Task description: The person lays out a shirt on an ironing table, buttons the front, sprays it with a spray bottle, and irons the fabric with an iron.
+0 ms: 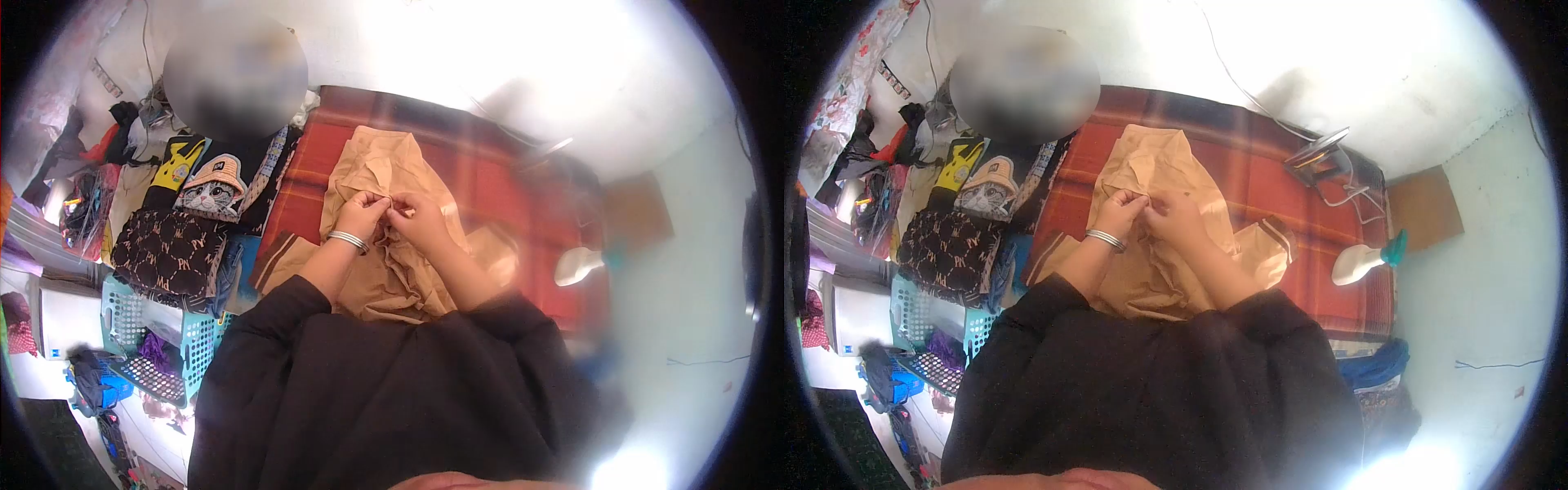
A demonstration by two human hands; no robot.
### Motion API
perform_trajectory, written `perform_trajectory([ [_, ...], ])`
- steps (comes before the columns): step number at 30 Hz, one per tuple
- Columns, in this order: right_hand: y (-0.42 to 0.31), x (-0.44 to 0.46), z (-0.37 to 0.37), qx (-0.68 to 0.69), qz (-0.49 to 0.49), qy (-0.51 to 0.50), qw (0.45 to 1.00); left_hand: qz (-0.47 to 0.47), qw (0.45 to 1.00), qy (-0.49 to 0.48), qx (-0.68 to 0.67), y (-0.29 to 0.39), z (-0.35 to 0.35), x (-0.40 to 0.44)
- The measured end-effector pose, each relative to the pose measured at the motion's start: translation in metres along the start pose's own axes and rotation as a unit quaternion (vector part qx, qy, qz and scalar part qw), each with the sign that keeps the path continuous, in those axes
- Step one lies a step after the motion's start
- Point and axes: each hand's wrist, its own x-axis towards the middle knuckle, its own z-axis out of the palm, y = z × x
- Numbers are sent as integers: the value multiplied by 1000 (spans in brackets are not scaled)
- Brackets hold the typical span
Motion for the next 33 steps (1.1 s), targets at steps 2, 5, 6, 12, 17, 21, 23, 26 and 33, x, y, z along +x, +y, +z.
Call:
perform_trajectory([
  [2,-9,-3,-3,-88,-55,-19,994,-7,1000,3,18,3,1,-2],
  [5,-8,-6,-1,-168,-95,9,981,-4,998,5,66,10,5,-8],
  [6,-9,-7,1,-110,-19,13,994,8,995,6,96,12,6,-9],
  [12,7,-11,7,-23,68,20,997,41,993,9,111,4,6,-13],
  [17,15,-12,8,-31,108,28,993,46,985,22,167,4,5,-18],
  [21,8,-9,2,5,107,8,994,62,992,14,109,-7,1,-13],
  [23,7,-5,-2,2,118,-4,993,81,992,-6,92,-11,-1,-11],
  [26,13,0,-11,160,225,-55,960,110,991,-38,71,-9,0,-13],
  [33,0,1,-16,264,264,-61,926,164,972,-40,166,23,4,-10],
])
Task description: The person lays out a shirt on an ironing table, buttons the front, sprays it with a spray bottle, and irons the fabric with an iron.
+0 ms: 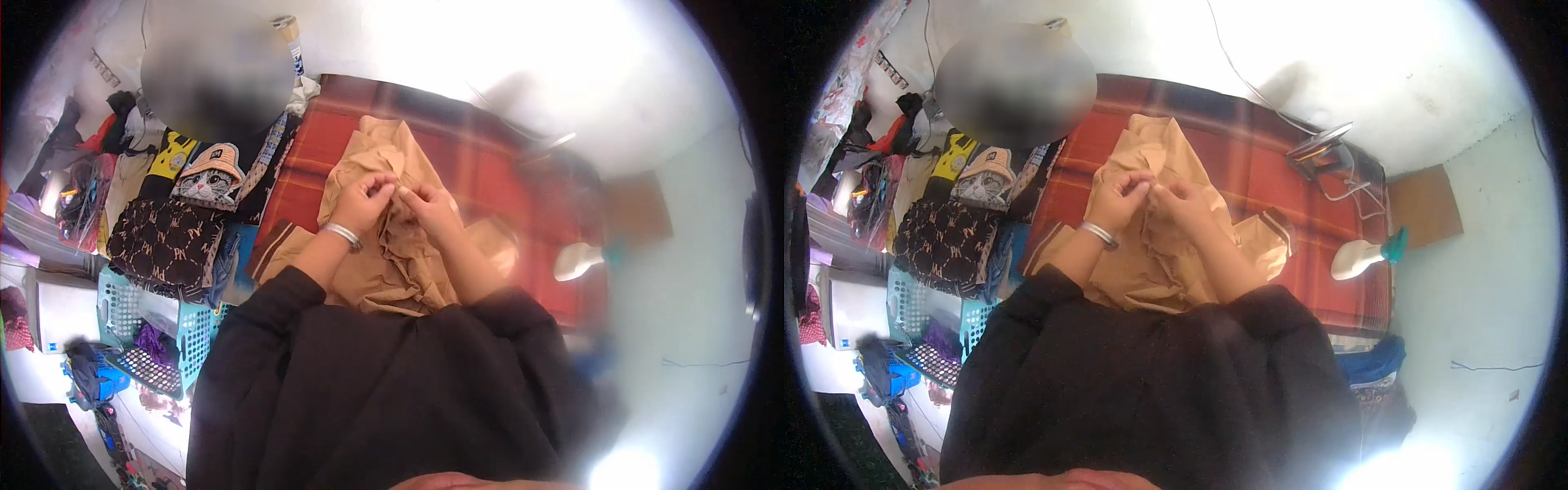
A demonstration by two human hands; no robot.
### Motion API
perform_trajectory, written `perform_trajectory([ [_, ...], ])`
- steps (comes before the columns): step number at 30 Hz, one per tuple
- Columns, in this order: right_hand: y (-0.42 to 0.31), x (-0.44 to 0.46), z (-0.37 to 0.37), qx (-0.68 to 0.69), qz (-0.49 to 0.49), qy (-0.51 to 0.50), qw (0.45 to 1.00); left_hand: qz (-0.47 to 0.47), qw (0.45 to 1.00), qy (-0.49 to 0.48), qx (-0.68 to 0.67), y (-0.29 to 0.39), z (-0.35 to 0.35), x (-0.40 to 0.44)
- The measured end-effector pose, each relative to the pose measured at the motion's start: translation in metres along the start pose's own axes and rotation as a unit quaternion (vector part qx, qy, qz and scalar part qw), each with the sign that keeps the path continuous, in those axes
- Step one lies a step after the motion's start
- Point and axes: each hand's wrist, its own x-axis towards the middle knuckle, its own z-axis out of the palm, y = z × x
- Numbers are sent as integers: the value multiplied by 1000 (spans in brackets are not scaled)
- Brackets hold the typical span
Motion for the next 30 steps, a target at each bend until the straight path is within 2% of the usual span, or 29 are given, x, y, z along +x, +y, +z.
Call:
perform_trajectory([
  [1,-4,-4,1,-65,-38,35,997,44,994,36,91,16,-2,5],
  [2,0,-6,-6,-64,-36,39,997,61,991,76,89,13,-2,18],
  [3,8,-7,-19,-271,-180,92,941,78,986,115,87,11,-2,32],
  [4,13,-10,-32,-461,-311,139,819,108,974,127,152,23,-5,44],
  [5,20,-17,-44,-464,-309,141,818,137,957,140,215,35,-9,56],
  [6,29,-31,-55,-503,-291,118,805,138,958,138,212,38,-11,70],
  [8,56,-59,-75,-542,-273,97,789,296,889,151,316,42,-17,100],
  [10,86,-82,-86,-665,-127,111,727,273,882,119,364,46,-16,120],
  [12,88,-86,-90,-668,-82,121,729,249,873,82,411,41,-9,137],
  [14,90,-93,-87,-664,-29,134,735,188,828,66,524,30,1,150],
  [16,90,-92,-89,-656,-91,168,730,179,835,59,517,6,8,165],
  [17,91,-93,-89,-652,-87,175,732,138,840,63,521,-2,13,169],
  [18,90,-94,-89,-612,-106,190,761,96,843,69,524,-9,18,173],
  [19,88,-94,-89,-571,-125,201,786,98,844,65,523,-18,22,177],
  [20,87,-95,-89,-571,-121,202,786,72,858,44,506,-29,26,179],
  [22,69,-102,-74,-463,-202,156,849,38,872,18,487,-53,31,181],
  [23,60,-103,-63,-462,-194,155,851,42,878,-38,475,-63,32,183],
  [24,53,-103,-50,-501,-238,59,830,46,881,-94,461,-74,34,182],
  [25,51,-103,-42,-532,-280,-39,798,42,881,-101,460,-95,38,179],
  [27,66,-102,-38,-555,-260,-49,789,114,866,-96,478,-118,43,168],
  [28,72,-98,-37,-578,-249,-59,775,112,866,-96,478,-118,42,165],
  [30,77,-88,-48,-578,-238,-90,775,70,792,-140,590,-112,41,154],
])
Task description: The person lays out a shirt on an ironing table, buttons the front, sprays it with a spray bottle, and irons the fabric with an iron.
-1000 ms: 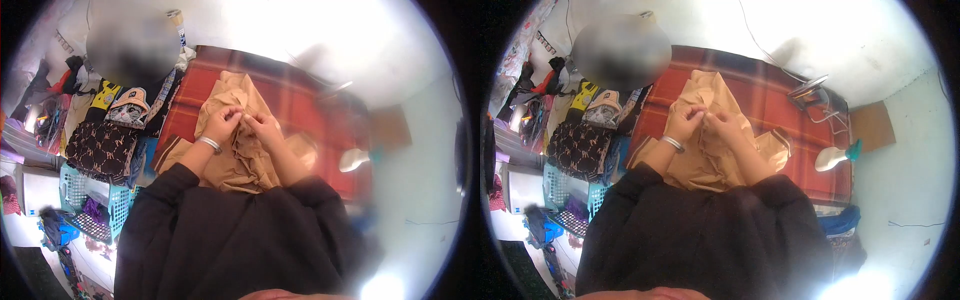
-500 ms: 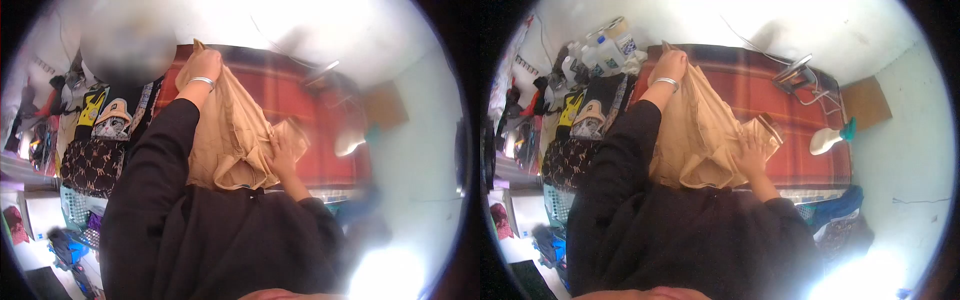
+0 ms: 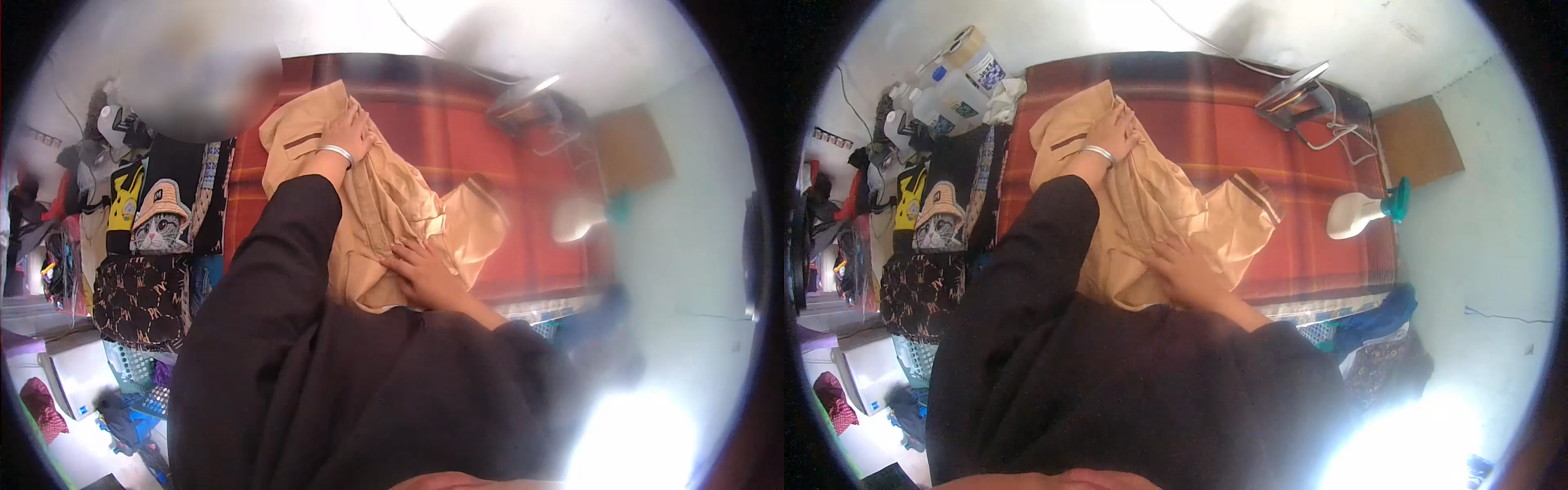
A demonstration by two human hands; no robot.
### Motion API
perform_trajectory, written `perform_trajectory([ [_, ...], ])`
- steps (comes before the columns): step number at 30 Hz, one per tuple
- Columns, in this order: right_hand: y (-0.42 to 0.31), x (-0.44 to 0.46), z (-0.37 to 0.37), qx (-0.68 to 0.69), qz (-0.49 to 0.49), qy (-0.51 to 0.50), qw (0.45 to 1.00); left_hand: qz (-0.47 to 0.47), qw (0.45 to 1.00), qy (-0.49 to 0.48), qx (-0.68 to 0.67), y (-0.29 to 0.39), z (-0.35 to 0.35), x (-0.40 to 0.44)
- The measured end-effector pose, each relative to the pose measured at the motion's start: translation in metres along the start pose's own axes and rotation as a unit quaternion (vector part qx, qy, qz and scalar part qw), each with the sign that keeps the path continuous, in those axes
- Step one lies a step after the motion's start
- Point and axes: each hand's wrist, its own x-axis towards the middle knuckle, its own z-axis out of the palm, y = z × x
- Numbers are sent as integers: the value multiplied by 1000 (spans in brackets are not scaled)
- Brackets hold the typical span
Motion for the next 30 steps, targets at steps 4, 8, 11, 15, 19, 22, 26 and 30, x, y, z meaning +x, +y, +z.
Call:
perform_trajectory([
  [4,-1,-5,-4,81,91,-68,990,-50,996,-67,14,6,-19,-1],
  [8,-12,-3,-23,50,49,-132,989,-87,985,-130,72,10,-23,3],
  [11,-6,-8,-21,64,-29,-140,988,-79,992,-91,34,12,-27,-14],
  [15,10,-28,-36,139,36,19,989,-9,996,8,-93,5,-35,-82],
  [19,82,-77,-41,83,178,143,970,55,992,51,-96,9,-34,-195],
  [22,109,-105,-40,12,166,107,980,213,974,19,-70,45,-54,-268],
  [26,70,-97,-56,-91,60,78,991,274,958,26,-78,77,-58,-312],
  [30,95,-78,-27,-17,-41,59,997,236,964,117,-39,87,-68,-327],
])
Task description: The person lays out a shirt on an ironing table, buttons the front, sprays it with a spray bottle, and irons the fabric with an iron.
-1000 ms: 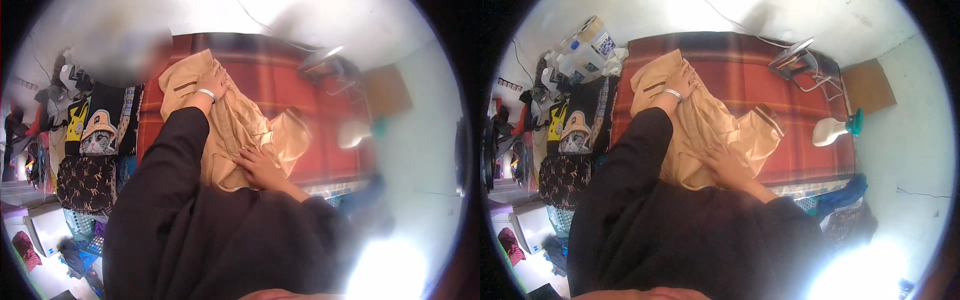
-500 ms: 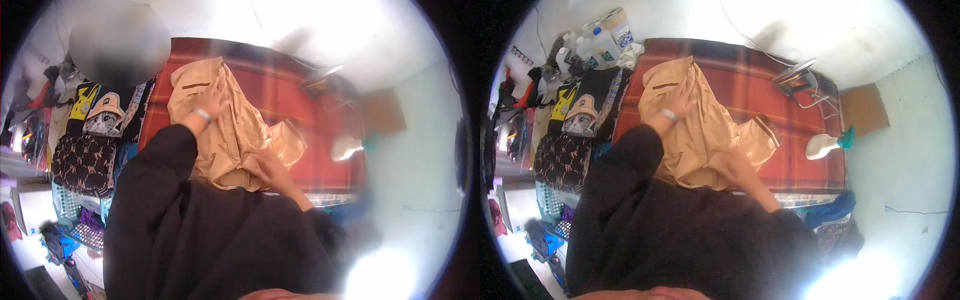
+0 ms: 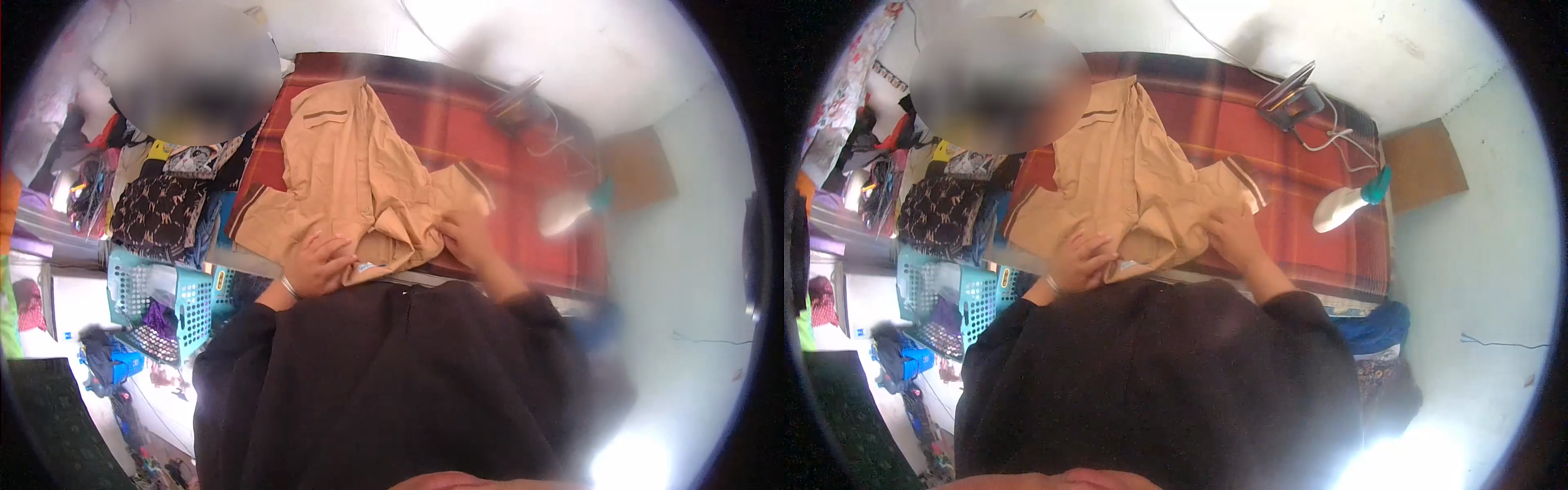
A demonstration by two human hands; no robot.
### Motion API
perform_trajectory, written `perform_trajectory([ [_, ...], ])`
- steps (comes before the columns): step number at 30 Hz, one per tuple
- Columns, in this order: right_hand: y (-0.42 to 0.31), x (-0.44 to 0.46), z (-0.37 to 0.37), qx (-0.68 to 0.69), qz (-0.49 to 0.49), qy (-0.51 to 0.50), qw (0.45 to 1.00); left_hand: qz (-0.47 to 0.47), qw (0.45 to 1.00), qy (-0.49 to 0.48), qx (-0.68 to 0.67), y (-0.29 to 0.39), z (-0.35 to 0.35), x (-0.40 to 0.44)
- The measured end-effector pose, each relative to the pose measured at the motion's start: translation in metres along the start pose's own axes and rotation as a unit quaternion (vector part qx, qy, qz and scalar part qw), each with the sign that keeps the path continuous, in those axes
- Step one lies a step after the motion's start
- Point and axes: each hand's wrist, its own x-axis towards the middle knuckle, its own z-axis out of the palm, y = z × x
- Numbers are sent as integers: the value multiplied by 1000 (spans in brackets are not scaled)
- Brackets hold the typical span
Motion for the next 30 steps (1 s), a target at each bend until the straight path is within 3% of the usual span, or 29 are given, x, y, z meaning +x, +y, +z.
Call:
perform_trajectory([
  [1,3,4,-1,-3,-8,0,1000,-4,1000,6,4,2,1,-6],
  [3,5,16,-4,9,95,5,995,-98,995,-35,-7,-2,12,-22],
  [4,-4,21,-14,9,87,7,996,-102,994,-31,-1,-3,19,-28],
  [6,-24,22,-44,145,195,153,958,-236,971,14,27,-6,30,-38],
  [9,-58,23,-105,212,152,99,960,-314,949,-19,-6,-14,34,-26],
  [11,-63,21,-144,122,105,62,985,-449,880,140,-58,-12,26,-11],
  [13,-71,19,-190,30,55,25,998,-379,835,389,-90,-37,-7,9],
  [14,-77,17,-216,-97,31,44,994,-398,818,415,-15,-22,-59,33],
  [15,-86,17,-240,-221,7,62,973,-359,814,456,-13,-24,-94,45],
  [16,-99,15,-264,-220,17,88,971,-366,805,464,-46,-14,-132,60],
  [17,-109,13,-284,-218,25,114,969,-309,827,469,10,-13,-160,70],
  [19,-109,10,-312,-173,35,246,953,-326,859,392,-56,-9,-209,83],
  [20,-111,11,-327,-155,13,311,938,-322,858,398,-53,-1,-226,85],
  [21,-125,8,-344,-67,78,329,939,-302,867,324,-231,10,-243,84],
  [22,-130,4,-354,-11,99,391,915,-270,845,235,-398,22,-256,82],
  [24,-119,-1,-380,-109,93,469,872,-326,792,72,-512,65,-265,80],
  [26,-146,-5,-395,-53,224,494,839,-252,720,-64,-643,71,-237,56],
  [27,-138,-5,-398,-52,226,497,836,-300,709,-138,-624,96,-227,60],
  [28,-125,-7,-404,-96,169,514,835,-297,712,-140,-621,115,-209,59],
  [29,-116,-7,-407,-141,112,530,829,-215,721,-205,-626,128,-185,57],
  [30,-116,-7,-406,-143,115,537,823,-131,722,-270,-623,136,-168,55],
])
